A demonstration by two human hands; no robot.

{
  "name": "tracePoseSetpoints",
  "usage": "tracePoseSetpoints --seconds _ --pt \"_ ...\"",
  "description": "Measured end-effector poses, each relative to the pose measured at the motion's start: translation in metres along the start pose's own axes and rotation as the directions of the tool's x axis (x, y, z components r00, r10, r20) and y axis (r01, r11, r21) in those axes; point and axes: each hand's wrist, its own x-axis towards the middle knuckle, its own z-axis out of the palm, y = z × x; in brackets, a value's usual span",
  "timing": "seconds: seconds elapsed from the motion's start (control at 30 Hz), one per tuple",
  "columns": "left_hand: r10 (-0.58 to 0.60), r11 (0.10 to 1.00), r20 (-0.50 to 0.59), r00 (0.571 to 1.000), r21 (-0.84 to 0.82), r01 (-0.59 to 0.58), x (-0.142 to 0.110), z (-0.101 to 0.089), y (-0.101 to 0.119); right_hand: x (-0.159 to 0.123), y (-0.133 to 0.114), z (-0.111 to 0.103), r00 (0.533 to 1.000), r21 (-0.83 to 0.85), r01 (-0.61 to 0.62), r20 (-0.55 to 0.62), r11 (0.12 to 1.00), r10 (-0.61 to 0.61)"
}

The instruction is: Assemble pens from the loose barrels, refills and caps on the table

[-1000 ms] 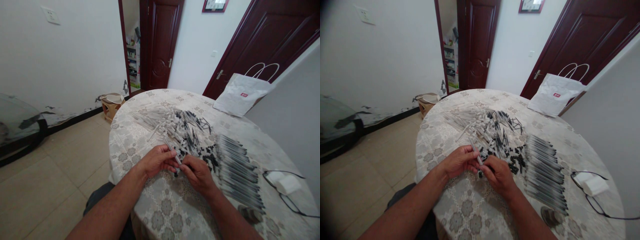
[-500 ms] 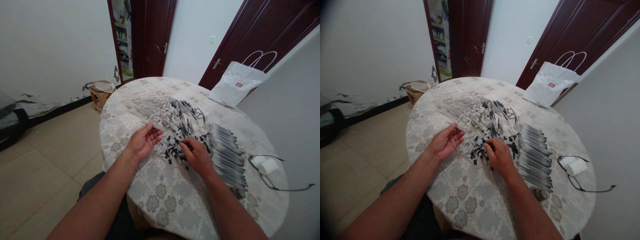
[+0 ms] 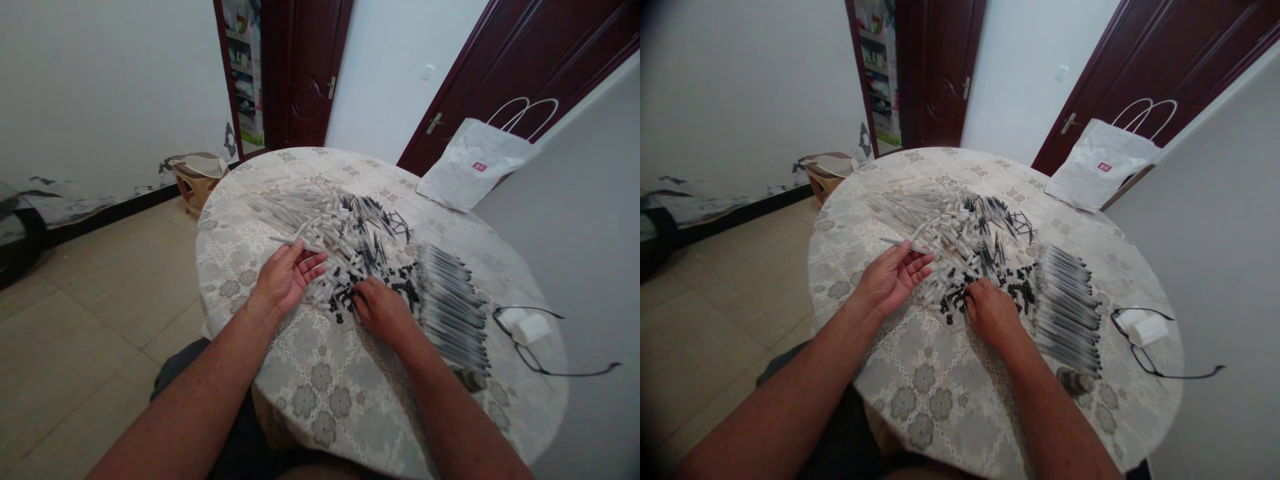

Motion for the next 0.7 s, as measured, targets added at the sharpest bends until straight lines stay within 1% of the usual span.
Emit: tracePoseSetpoints --seconds 0.33,0.7 --pt "-0.024 0.998 0.056 0.998 0.051 0.021 -0.0038 0.0036 -0.0038 0.0019 -0.0017 0.0018 1.000 0.000 0.009 -0.008 1.000 -0.009" --pt "-0.031 0.994 0.067 0.997 0.104 0.024 -0.0032 0.0025 -0.0089 0.0060 -0.0025 0.0077 0.999 -0.027 0.031 -0.032 0.999 -0.031"
